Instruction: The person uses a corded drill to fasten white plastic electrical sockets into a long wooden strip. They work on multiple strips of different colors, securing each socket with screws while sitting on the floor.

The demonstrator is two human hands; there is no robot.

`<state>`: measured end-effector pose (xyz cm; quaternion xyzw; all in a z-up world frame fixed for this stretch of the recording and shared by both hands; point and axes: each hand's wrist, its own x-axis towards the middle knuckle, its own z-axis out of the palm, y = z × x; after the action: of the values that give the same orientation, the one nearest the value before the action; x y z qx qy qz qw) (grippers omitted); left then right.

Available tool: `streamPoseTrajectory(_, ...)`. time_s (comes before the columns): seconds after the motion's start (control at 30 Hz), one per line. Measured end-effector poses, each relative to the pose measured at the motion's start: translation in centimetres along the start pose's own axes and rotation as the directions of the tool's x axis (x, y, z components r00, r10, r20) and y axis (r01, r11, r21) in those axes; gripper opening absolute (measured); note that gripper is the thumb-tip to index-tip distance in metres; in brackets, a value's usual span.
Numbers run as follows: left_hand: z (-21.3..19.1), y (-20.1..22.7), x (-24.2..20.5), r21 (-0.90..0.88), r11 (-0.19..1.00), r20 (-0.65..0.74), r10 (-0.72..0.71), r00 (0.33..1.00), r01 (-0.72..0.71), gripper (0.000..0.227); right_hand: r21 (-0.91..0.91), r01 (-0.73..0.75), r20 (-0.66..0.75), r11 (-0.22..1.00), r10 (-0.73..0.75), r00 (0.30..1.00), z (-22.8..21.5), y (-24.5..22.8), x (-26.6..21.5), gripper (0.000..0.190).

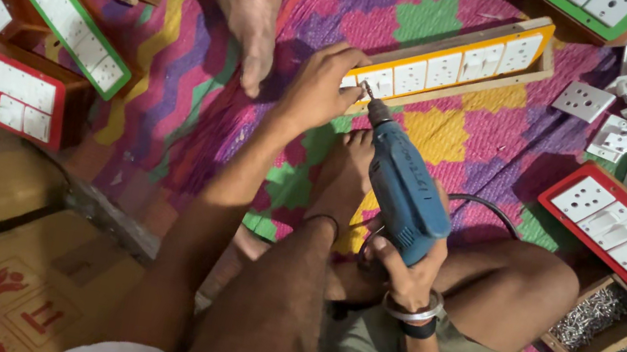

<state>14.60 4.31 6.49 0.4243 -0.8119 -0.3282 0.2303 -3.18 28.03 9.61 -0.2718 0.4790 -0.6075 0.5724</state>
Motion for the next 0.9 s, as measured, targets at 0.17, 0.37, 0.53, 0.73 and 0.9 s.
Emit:
streamPoseTrajectory(0.17, 0.3, -0.3, -0.2, 0.013, 1.000, -0.010, -0.018, 1.000, 0.018, 0.033, 0.040, -0.040, -0.006, 0.998, 0.040, 0.999, 0.2, -0.3, -0.1, 0.099)
streamPoseTrajectory(0.37, 0.3, -0.1, -0.4, -0.003, 0.999, -0.005, -0.047, 0.999, 0.047, 0.033, 0.036, -0.042, 0.001, 0.998, 0.042, 0.999, 0.2, -0.6, 0.2, 0.098)
streamPoseTrajectory(0.53, 0.7, 0.0, -0.4, 0.048, 0.999, -0.030, -0.006, 1.000, 0.007, 0.036, 0.026, -0.051, -0.027, 0.998, 0.052, 0.998, 0.1, -0.1, 0.4, 0.098)
streamPoseTrajectory(0.73, -0.3, 0.8, -0.3, 0.015, 1.000, 0.017, 0.007, 1.000, -0.007, 0.041, -0.169, 0.021, -0.041, 0.985, -0.028, 0.999, 0.5, 0.4, 0.1, 0.097)
streamPoseTrajectory(0.9, -1.1, 0.9, -1.2, 0.223, 0.972, -0.007, 0.072, 0.997, -0.068, 0.051, -0.200, 0.010, -0.021, 0.980, -0.014, 1.000, 0.5, 0.2, -0.6, 0.100)
